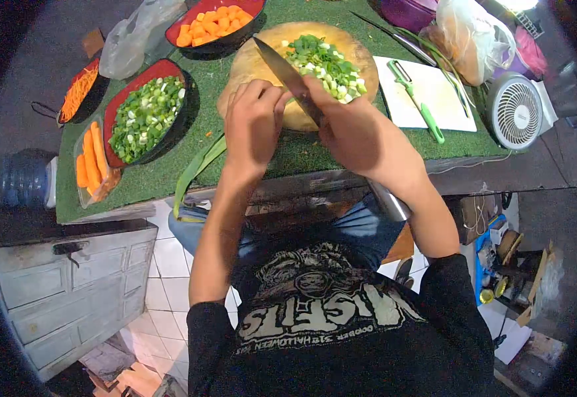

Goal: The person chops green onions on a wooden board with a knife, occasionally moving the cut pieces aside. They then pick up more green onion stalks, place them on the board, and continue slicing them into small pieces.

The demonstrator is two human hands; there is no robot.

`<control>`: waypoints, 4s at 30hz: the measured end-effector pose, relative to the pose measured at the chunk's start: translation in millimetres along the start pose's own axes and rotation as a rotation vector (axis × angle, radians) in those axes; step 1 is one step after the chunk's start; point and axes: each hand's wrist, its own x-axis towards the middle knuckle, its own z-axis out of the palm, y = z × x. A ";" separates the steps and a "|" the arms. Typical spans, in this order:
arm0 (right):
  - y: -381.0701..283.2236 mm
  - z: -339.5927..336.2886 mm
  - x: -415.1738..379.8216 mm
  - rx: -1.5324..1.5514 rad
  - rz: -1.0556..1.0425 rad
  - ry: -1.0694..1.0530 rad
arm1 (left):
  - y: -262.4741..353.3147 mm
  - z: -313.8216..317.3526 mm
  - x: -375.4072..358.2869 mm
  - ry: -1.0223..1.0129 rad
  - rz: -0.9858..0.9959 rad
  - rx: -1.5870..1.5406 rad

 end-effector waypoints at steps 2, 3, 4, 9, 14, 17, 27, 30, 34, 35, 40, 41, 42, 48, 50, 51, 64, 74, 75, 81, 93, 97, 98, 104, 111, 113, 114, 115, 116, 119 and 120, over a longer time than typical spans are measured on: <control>-3.0 0.7 -4.0 0.031 0.033 -0.022 | 1.8 -2.2 1.2 0.010 -0.004 0.018; -4.1 0.8 -4.8 0.062 0.064 -0.042 | 1.5 -4.4 2.4 -0.007 -0.011 -0.021; -5.1 0.0 -4.1 0.064 0.069 -0.041 | 0.6 -5.6 2.7 -0.025 -0.016 -0.061; -3.3 -2.5 -4.4 0.013 0.126 -0.092 | -3.9 -4.5 -0.5 -0.085 -0.077 -0.119; -4.6 -2.5 -6.2 0.068 0.122 -0.054 | 1.8 -0.7 4.5 -0.118 -0.088 0.031; -11.6 -6.9 -2.5 0.082 0.196 -0.116 | 1.4 -1.4 3.2 -0.112 -0.059 0.025; -7.1 1.7 -9.5 0.039 0.122 -0.043 | 0.4 -16.5 -2.4 -0.101 -0.207 -0.184; -7.7 3.7 -14.3 0.031 0.031 0.096 | 1.2 -15.3 -1.6 -0.083 -0.196 -0.178; -27.4 -10.3 -15.6 -0.023 0.139 -0.104 | 1.4 -14.4 -1.6 -0.064 -0.171 -0.170; -30.4 -9.9 -16.2 -0.049 0.159 -0.113 | 1.6 -14.4 -1.7 -0.068 -0.175 -0.174; -46.0 -15.0 -16.7 -0.008 0.273 -0.225 | -1.5 -11.8 -1.1 -0.056 -0.163 -0.133; -50.4 -17.8 -17.5 -0.054 0.315 -0.295 | -2.8 -10.4 -0.8 -0.057 -0.165 -0.138; -55.6 -20.7 -19.9 -0.098 0.358 -0.367 | 0.0 -11.0 -1.9 -0.034 -0.168 -0.128; -59.0 -18.0 4.8 -0.199 0.372 -0.482 | -1.4 -11.5 -3.0 -0.058 -0.190 -0.128; -40.5 -1.8 9.6 -0.205 0.216 -0.316 | -0.4 -12.6 -4.2 -0.079 -0.200 -0.130; -32.3 6.2 9.9 -0.210 0.051 -0.145 | -0.2 -13.5 -4.5 -0.082 -0.197 -0.151; -28.8 -3.6 -6.8 -0.134 -0.155 0.061 | -7.7 -12.9 -3.4 -0.083 -0.291 -0.185; -60.3 -34.5 -29.5 0.094 0.240 -0.309 | -6.5 -9.9 -5.2 -0.094 -0.306 -0.179; -60.5 -34.4 -31.7 0.027 0.225 -0.326 | -4.9 -10.2 -3.9 -0.061 -0.285 -0.184; -59.3 -17.1 -2.0 -0.061 0.248 -0.319 | -5.2 -10.6 -4.2 -0.060 -0.286 -0.208; -39.1 -2.0 -17.4 -0.013 0.206 -0.019 | -14.5 -17.0 -6.3 -0.131 -0.218 -0.162; -58.5 -17.3 -16.9 -0.038 0.397 -0.247 | -12.1 -16.1 -8.8 -0.036 -0.224 -0.196; -57.1 -14.8 -21.8 -0.108 0.331 -0.207 | -12.8 -16.8 -8.6 -0.035 -0.224 -0.194; -38.9 25.8 7.9 -0.348 -0.041 0.079 | -14.4 -17.7 -5.2 -0.104 -0.205 -0.232; -13.9 26.5 8.2 -0.550 -0.198 0.050 | -15.4 -17.2 -5.8 -0.075 -0.148 -0.151; -11.4 13.5 7.0 -0.443 -0.101 -0.023 | -14.8 -18.0 -5.8 -0.104 -0.139 -0.132; -10.0 9.4 7.7 -0.336 -0.012 -0.105 | -14.4 -17.5 -6.0 -0.100 -0.135 -0.129; -8.5 9.0 8.5 -0.338 -0.016 -0.101 | -14.0 -16.4 -6.3 -0.080 -0.137 -0.124; -6.7 11.1 7.2 -0.303 0.007 -0.073 | -13.1 -15.6 -6.5 -0.065 -0.135 -0.121; -1.7 21.3 0.0 -0.257 -0.084 0.066 | -10.2 -15.0 -3.9 -0.053 -0.157 -0.124; -4.1 22.7 -1.7 -0.242 -0.199 0.166 | -9.2 -15.3 -3.9 -0.051 -0.156 -0.120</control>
